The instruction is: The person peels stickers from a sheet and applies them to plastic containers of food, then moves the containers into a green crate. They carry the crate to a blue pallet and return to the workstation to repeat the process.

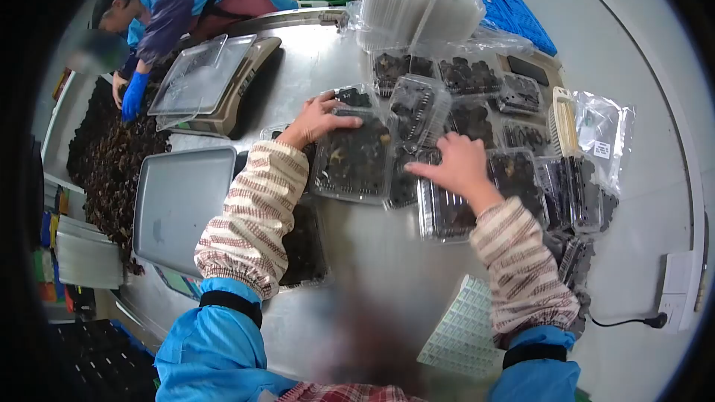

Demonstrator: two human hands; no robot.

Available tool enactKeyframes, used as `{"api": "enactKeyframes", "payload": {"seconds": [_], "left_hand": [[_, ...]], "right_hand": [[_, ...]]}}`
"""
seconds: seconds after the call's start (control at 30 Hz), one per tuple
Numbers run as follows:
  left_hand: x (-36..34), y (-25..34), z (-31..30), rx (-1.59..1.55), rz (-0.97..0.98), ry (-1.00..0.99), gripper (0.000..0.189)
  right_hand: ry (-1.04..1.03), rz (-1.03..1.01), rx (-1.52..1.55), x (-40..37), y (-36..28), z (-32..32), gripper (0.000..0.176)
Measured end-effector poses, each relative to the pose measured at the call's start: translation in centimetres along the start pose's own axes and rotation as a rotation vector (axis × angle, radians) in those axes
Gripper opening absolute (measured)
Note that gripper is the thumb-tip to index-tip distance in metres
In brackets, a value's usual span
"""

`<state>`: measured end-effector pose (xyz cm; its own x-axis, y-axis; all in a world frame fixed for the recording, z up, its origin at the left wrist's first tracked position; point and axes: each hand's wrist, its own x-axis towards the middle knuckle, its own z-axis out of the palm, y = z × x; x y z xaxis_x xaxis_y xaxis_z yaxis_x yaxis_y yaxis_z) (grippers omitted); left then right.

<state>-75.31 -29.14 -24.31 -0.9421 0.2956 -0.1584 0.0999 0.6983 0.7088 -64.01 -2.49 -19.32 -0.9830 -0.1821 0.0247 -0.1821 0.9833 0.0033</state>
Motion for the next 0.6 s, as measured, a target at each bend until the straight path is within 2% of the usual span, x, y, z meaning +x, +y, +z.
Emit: {"api": "enactKeyframes", "payload": {"seconds": [0.1,0.17,0.2,0.23,0.27,0.3,0.33,0.37,0.43,0.5,0.57,0.6], "left_hand": [[-5.2,1.3,1.7,0.098,0.049,-0.063,0.084],[-9.3,2.0,3.1,0.16,0.119,-0.043,0.081],[-11.3,2.3,3.8,0.15,0.15,-0.018,0.079],[-13.4,2.7,4.5,0.139,0.181,0.007,0.077],[-14.9,2.5,5.4,0.145,0.247,0.064,0.065],[-16.3,2.2,6.2,0.096,0.273,0.063,0.063],[-17.7,2.1,6.5,0.096,0.305,0.057,0.062],[-19.0,2.1,6.7,0.096,0.338,0.051,0.061],[-21.0,2.3,7.5,0.142,0.419,0.035,0.05],[-22.5,2.3,8.4,0.137,0.417,0.005,0.042],[-24.3,4.3,6.1,-0.227,0.098,-0.213,0.035],[-24.7,4.8,4.9,-0.334,0.017,-0.229,0.029]], "right_hand": [[0.309,-0.04,0.128,-6.7,-1.9,1.3,0.057],[0.364,-0.046,0.216,-11.0,-2.6,2.1,0.055],[0.253,-0.031,0.286,-13.4,-2.7,2.3,0.06],[0.237,-0.021,0.291,-15.5,-2.6,2.7,0.06],[0.278,0.034,0.244,-17.3,-2.4,3.3,0.064],[0.319,0.089,0.197,-19.2,-2.3,3.8,0.069],[0.256,0.208,0.208,-21.0,-2.4,3.6,0.076],[0.249,0.217,0.214,-22.6,-2.8,3.4,0.076],[0.036,0.67,0.432,-24.9,-3.4,2.5,0.081],[-0.026,0.711,0.432,-26.8,-2.6,3.1,0.083],[-0.082,0.671,0.602,-27.8,-2.2,3.2,0.081],[-0.084,0.663,0.606,-28.0,-1.5,3.8,0.081]]}}
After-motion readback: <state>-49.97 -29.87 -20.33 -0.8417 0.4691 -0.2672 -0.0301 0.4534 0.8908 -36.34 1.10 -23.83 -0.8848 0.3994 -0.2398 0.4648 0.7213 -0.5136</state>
